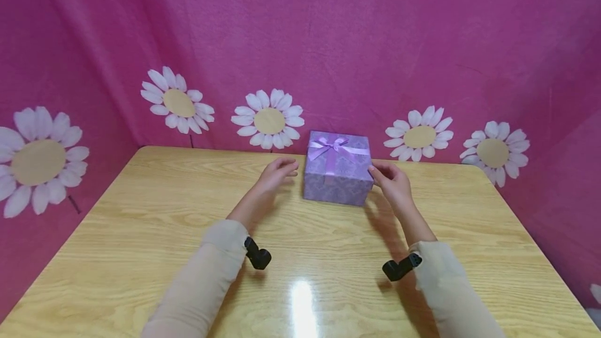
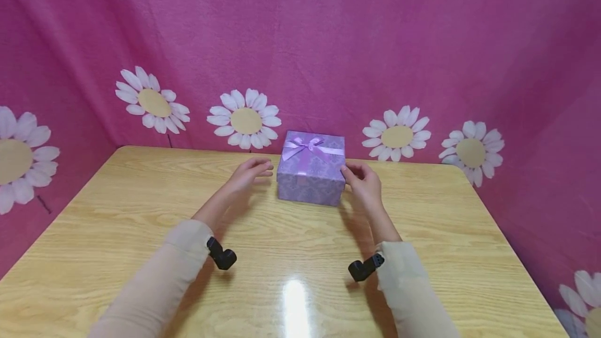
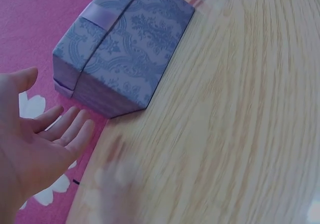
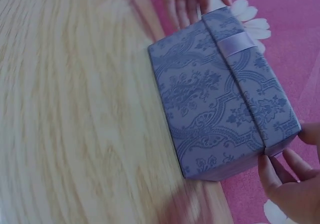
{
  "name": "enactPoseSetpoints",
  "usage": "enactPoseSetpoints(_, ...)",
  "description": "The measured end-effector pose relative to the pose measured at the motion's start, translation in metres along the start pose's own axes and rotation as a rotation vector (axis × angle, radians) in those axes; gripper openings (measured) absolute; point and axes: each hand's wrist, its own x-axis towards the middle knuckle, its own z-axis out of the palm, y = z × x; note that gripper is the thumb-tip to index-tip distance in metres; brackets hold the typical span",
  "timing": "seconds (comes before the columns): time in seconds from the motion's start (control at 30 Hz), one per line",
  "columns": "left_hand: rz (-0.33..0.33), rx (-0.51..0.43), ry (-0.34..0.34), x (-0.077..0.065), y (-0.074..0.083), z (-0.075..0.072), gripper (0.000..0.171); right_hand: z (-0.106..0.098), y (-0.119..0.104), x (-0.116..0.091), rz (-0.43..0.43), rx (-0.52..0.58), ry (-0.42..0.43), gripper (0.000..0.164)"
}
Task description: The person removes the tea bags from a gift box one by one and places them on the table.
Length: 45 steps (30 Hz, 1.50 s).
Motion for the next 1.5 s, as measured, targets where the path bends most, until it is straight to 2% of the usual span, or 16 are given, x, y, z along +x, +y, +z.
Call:
enactPoseSetpoints(0.1, 0.015, -0.033, 0.007, 0.008, -0.008, 0.0, 0.047, 0.001, -0.002, 0.0, 0.064, 0.107, -0.03, 0.05)
enactPoseSetpoints(0.13, 0.059, -0.057, -0.012, 0.019, -0.017, -0.004, 0.047, 0.001, -0.003, 0.0, 0.082, 0.143, -0.038, 0.051)
enactPoseSetpoints(0.23, 0.084, -0.077, 0.001, 0.026, -0.021, -0.002, 0.044, 0.003, -0.005, 0.0, 0.123, 0.205, -0.045, 0.051)
enactPoseSetpoints(0.33, 0.044, -0.104, 0.04, 0.026, -0.014, 0.006, 0.041, 0.005, -0.007, -0.001, 0.142, 0.261, -0.048, 0.052)
enactPoseSetpoints(0.37, -0.008, -0.096, 0.08, 0.016, -0.004, 0.012, 0.041, 0.005, -0.007, -0.001, 0.144, 0.271, -0.048, 0.052)
enactPoseSetpoints(0.47, -0.054, -0.143, 0.111, 0.01, 0.005, 0.019, 0.04, 0.005, -0.008, -0.002, 0.144, 0.301, -0.06, 0.054)
enactPoseSetpoints(0.67, -0.082, -0.187, 0.133, 0.002, 0.016, 0.028, 0.039, 0.003, -0.01, -0.003, 0.154, 0.316, -0.084, 0.055)
enactPoseSetpoints(1.0, -0.092, -0.168, 0.136, -0.002, 0.017, 0.029, 0.039, 0.002, -0.01, -0.006, 0.18, 0.312, -0.084, 0.055)
enactPoseSetpoints(1.13, -0.099, -0.157, 0.114, -0.003, 0.015, 0.027, 0.04, 0.003, -0.009, -0.008, 0.192, 0.286, -0.086, 0.056)
enactPoseSetpoints(1.5, -0.112, -0.104, 0.057, -0.013, 0.01, 0.017, 0.04, 0.0, -0.008, -0.015, 0.247, 0.33, -0.132, 0.058)
